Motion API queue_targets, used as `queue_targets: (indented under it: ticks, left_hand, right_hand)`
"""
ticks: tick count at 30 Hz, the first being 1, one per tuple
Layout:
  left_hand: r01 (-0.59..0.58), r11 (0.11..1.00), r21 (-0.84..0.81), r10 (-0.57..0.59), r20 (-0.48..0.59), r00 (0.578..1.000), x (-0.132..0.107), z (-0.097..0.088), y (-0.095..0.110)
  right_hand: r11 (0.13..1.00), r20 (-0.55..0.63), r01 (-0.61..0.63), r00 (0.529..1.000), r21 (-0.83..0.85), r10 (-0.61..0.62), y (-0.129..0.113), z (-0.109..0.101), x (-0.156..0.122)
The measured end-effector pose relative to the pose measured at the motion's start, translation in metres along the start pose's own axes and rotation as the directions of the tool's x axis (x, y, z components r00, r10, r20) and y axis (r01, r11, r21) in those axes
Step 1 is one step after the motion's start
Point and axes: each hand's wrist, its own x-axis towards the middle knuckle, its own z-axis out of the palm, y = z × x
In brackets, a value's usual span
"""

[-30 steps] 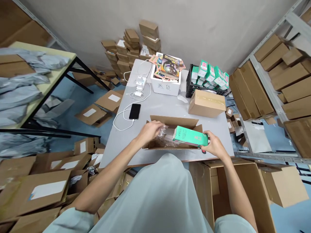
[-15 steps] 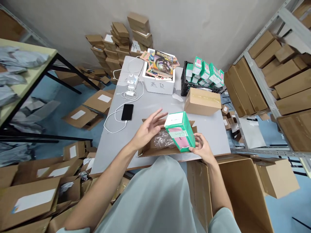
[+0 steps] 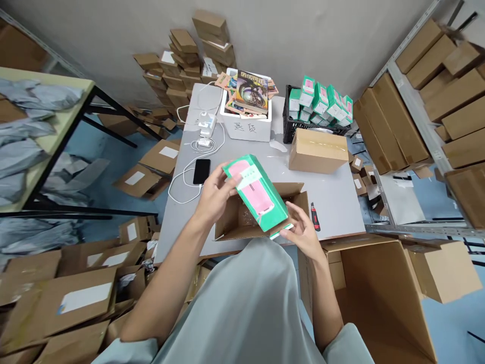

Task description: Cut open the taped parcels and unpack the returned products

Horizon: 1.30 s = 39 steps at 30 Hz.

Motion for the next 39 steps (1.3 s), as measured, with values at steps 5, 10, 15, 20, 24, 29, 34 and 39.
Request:
queue_targets:
  ticks: [5, 10, 15, 20, 24, 29, 34, 39]
  left_hand:
    - [0.234, 0.965, -0.122, -0.246, -0.093, 0.965, -0.001, -0.002, -0.019]
    - [0.257, 0.953, -0.159, -0.274, -0.093, 0.957, -0.007, -0.003, -0.032]
    - [0.224, 0.959, -0.176, -0.244, -0.099, 0.965, -0.008, -0.005, -0.036]
    - [0.244, 0.952, -0.185, -0.263, -0.086, 0.961, -0.013, -0.003, -0.029]
    - [0.293, 0.944, -0.152, -0.302, -0.038, 0.953, -0.016, 0.001, -0.022]
    - [0.417, 0.896, -0.151, -0.414, 0.052, 0.909, -0.018, 0.0, -0.021]
    - [0.437, 0.888, -0.145, -0.413, 0.166, 0.895, -0.022, -0.012, -0.027]
    - [0.421, 0.895, -0.149, -0.394, 0.181, 0.901, -0.025, -0.019, -0.033]
  right_hand:
    - [0.996, -0.082, 0.069, 0.994, -0.053, -0.073, -0.022, 0.021, -0.001]
    - [0.996, -0.171, 0.001, 0.985, -0.092, -0.017, -0.023, 0.033, 0.006]
    - [0.995, -0.177, -0.022, 0.984, -0.096, 0.004, -0.023, 0.031, 0.01]
    - [1.0, -0.117, -0.016, 0.993, 0.002, 0.016, -0.028, 0.025, 0.021]
    - [0.998, -0.077, 0.02, 0.997, 0.064, -0.015, -0.029, 0.022, 0.028]
    - [0.999, -0.037, 0.016, 0.999, 0.03, -0.015, -0.041, 0.021, 0.019]
    - [0.989, -0.085, 0.13, 0.987, -0.076, -0.136, -0.049, 0.025, 0.007]
    - [0.866, -0.236, 0.312, 0.875, -0.391, -0.422, -0.048, 0.041, -0.008]
